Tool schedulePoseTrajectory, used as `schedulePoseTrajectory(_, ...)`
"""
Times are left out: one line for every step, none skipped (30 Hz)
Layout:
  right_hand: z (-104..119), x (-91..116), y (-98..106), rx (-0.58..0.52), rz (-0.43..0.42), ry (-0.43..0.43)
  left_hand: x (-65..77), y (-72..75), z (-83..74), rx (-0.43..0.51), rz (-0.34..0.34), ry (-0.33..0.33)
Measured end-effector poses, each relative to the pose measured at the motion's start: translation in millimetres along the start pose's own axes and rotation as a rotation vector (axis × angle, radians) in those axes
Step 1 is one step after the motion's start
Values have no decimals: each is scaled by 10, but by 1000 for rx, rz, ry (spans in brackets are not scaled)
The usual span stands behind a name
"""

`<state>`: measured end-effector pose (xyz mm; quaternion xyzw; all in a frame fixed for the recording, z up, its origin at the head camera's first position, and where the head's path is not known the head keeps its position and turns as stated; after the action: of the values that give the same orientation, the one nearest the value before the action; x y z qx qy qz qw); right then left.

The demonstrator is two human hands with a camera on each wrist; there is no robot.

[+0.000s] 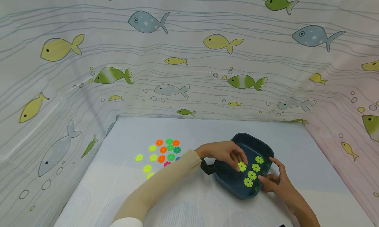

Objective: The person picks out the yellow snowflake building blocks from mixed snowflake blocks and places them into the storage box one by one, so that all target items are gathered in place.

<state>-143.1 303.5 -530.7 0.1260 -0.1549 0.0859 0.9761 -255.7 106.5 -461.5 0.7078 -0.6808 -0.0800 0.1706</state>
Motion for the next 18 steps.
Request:
schedulePoseTrajectory(5,3,-2,-2,1,0,-20,-2,4,-3,8,6)
schedulePoseTrajectory(11,6,-4,-2,2,0,-40,-6,9,-5,16,15)
schedulePoseTrajectory(17,9,-6,-2,2,1,-58,-10,11,-10,25,21)
schedulePoseTrajectory(24,12,-7,-1,2,1,-75,-15,12,-16,34,28)
schedulePoseTrajectory(30,15,-8,-1,2,1,-92,-21,16,-18,44,36)
schedulePoseTrajectory(36,17,-9,0,2,2,-110,-26,18,-20,54,43)
schedulePoseTrajectory(41,19,-9,0,2,3,-128,-33,21,-21,63,49)
schedulePoseTrajectory(45,21,-9,1,3,5,-145,-39,22,-24,72,53)
schedulePoseTrajectory(48,21,-9,-1,4,7,-162,-47,21,-23,81,55)
schedulePoseTrajectory(49,20,-8,-2,5,8,-178,-55,20,-23,89,56)
schedulePoseTrajectory(48,17,-7,-5,7,10,-195,-62,20,-22,96,55)
schedulePoseTrajectory(45,14,-6,-9,9,11,-211,-69,18,-26,102,53)
schedulePoseTrajectory(40,11,-5,-12,11,13,-228,-77,18,-31,107,51)
schedulePoseTrajectory(31,8,-3,-13,12,11,-245,-82,20,-37,113,48)
schedulePoseTrajectory(21,5,-3,-15,13,11,-263,-87,27,-39,119,48)
schedulePoseTrajectory(15,3,1,-17,16,10,-285,-88,33,-39,125,49)
schedulePoseTrajectory(12,0,3,-19,16,9,-304,-88,41,-37,129,53)
schedulePoseTrajectory(10,-1,5,-20,16,8,-321,-89,45,-37,135,59)
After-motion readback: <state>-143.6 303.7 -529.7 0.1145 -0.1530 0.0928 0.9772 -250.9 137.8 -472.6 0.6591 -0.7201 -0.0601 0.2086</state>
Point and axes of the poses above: each hand's wrist, its own x-axis away from the middle knuckle, its own y-axis out of the back of the hand, z = x × y, the point moved 6 cm from there along -x, towards the middle knuckle, and after that the axes turned 8 degrees about z, right-handed, at the moved point
